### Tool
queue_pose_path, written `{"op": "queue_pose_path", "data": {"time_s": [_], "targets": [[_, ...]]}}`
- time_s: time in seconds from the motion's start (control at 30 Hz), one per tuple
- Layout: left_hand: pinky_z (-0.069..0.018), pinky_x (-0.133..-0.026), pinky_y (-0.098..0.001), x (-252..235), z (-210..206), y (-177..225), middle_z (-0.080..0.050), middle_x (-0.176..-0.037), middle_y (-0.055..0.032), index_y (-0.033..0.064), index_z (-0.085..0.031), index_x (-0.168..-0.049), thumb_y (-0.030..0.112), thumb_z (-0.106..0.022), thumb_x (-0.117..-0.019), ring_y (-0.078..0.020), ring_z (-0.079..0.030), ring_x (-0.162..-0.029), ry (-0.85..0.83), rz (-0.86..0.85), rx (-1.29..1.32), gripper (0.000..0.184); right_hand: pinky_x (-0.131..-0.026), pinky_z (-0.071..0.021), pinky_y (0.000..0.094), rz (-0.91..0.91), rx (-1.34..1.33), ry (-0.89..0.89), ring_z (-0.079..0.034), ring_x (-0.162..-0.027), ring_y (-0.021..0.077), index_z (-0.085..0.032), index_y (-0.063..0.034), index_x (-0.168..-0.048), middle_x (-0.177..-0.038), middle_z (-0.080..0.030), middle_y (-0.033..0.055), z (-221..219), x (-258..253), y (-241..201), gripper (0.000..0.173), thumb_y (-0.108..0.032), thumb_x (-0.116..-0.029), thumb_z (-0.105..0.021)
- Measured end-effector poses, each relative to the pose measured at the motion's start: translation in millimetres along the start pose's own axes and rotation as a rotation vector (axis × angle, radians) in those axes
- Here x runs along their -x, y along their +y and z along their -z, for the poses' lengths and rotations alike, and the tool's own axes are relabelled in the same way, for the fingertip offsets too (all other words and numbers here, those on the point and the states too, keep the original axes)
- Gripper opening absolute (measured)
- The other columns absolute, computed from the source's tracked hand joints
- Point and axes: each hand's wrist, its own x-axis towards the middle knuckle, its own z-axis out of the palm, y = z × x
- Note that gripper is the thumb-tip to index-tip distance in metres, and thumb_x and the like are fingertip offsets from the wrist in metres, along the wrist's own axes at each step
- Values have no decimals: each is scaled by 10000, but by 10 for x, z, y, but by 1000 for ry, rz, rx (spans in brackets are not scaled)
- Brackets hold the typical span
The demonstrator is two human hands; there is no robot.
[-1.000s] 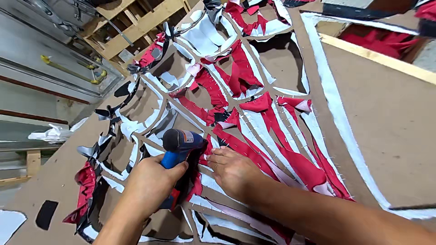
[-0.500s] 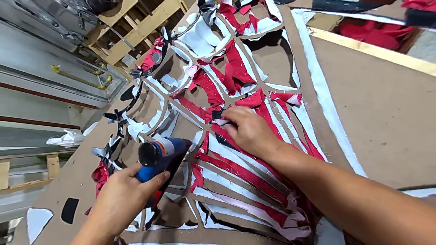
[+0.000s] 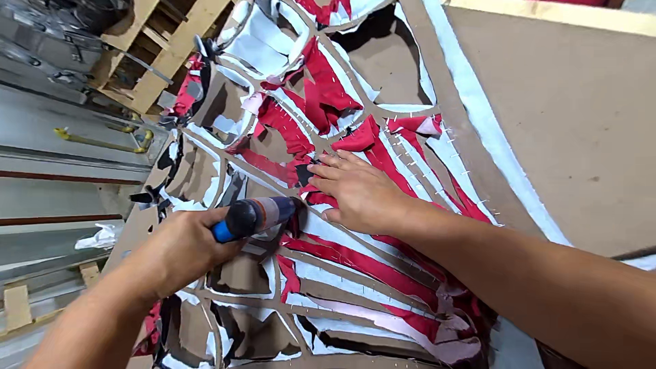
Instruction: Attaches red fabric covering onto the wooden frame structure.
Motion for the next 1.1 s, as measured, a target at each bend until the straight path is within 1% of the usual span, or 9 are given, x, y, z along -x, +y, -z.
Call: {"op": "queue_pose_path", "data": {"time_s": [0.07, 0.13, 0.23, 0.4, 0.7, 0.8, 0.97, 1.03, 1.1], "targets": [[-533, -582, -463, -56, 47, -7, -694, -717, 42, 264, -763, -973, 90, -867, -722, -142, -670, -665, -16, -86, -43, 324, -1287, -153, 467, 6, -4, -12, -298, -1542, 246, -623, -148, -1416, -1591, -469, 20, 6, -1, 9, 521, -422, -973, -636], [-575, -695, -545, -114, 146, 55, -757, -857, -6, 248, -779, -1115, 14, -881, -731, -204, -725, -792, -45, -156, -106, 461, -1290, -135, 464, 12, -1, -30, -283, -1548, 248, -607, -144, -1434, -1603, -453, 20, 14, -7, 7, 523, -419, -991, -607], [-590, -772, -558, -231, 246, 50, -772, -976, -1, 218, -779, -1129, -1, -851, -748, -204, -741, -879, -26, -271, -180, 445, -1291, -120, 467, 7, 0, -48, -271, -1554, 246, -589, -144, -1456, -1613, -440, 16, 32, -8, -7, 527, -411, -1001, -587], [-582, -837, -557, -348, 293, 148, -762, -1068, -14, 200, -778, -1145, -33, -843, -778, -211, -729, -951, -88, -216, -195, 440, -1293, -101, 461, -4, -7, -73, -248, -1562, 243, -579, -145, -1465, -1619, -430, 12, 49, -19, -5, 531, -412, -1007, -582], [-573, -855, -578, -426, 270, 66, -744, -1085, -19, 215, -768, -1115, -17, -838, -764, -246, -713, -1003, -106, -305, -248, 427, -1296, -94, 458, -3, -20, -90, -243, -1563, 244, -589, -157, -1455, -1619, -430, 5, 58, -26, 5, 491, -352, -1004, -582], [-567, -834, -569, -407, 245, 57, -740, -1037, -20, 196, -771, -1073, -16, -809, -764, -253, -708, -977, -70, -365, -244, 377, -1297, -93, 467, 4, -10, -92, -244, -1563, 248, -583, -151, -1461, -1620, -428, 10, 57, -27, 8, 495, -348, -1007, -575], [-570, -853, -582, -327, 201, 139, -754, -1044, -74, 148, -776, -1094, -50, -796, -775, -303, -719, -983, -55, -371, -250, 376, -1295, -97, 474, 16, 3, -77, -257, -1558, 255, -605, -151, -1441, -1611, -443, 15, 47, -19, 6, 484, -349, -1001, -573], [-572, -832, -591, -316, 154, 98, -754, -1049, -69, 180, -779, -1112, 8, -787, -776, -306, -723, -983, -42, -414, -235, 378, -1295, -98, 475, 20, 1, -64, -262, -1556, 253, -614, -152, -1433, -1611, -443, 14, 40, -16, 10, 473, -341, -1003, -565], [-584, -795, -575, -323, 79, -9, -759, -1049, -17, 234, -783, -1083, 111, -754, -758, -264, -729, -969, 9, -473, -274, 349, -1294, -97, 475, 19, -5, -64, -265, -1555, 249, -619, -159, -1429, -1607, -449, 13, 39, -9, 12, 463, -329, -1001, -570]]}}
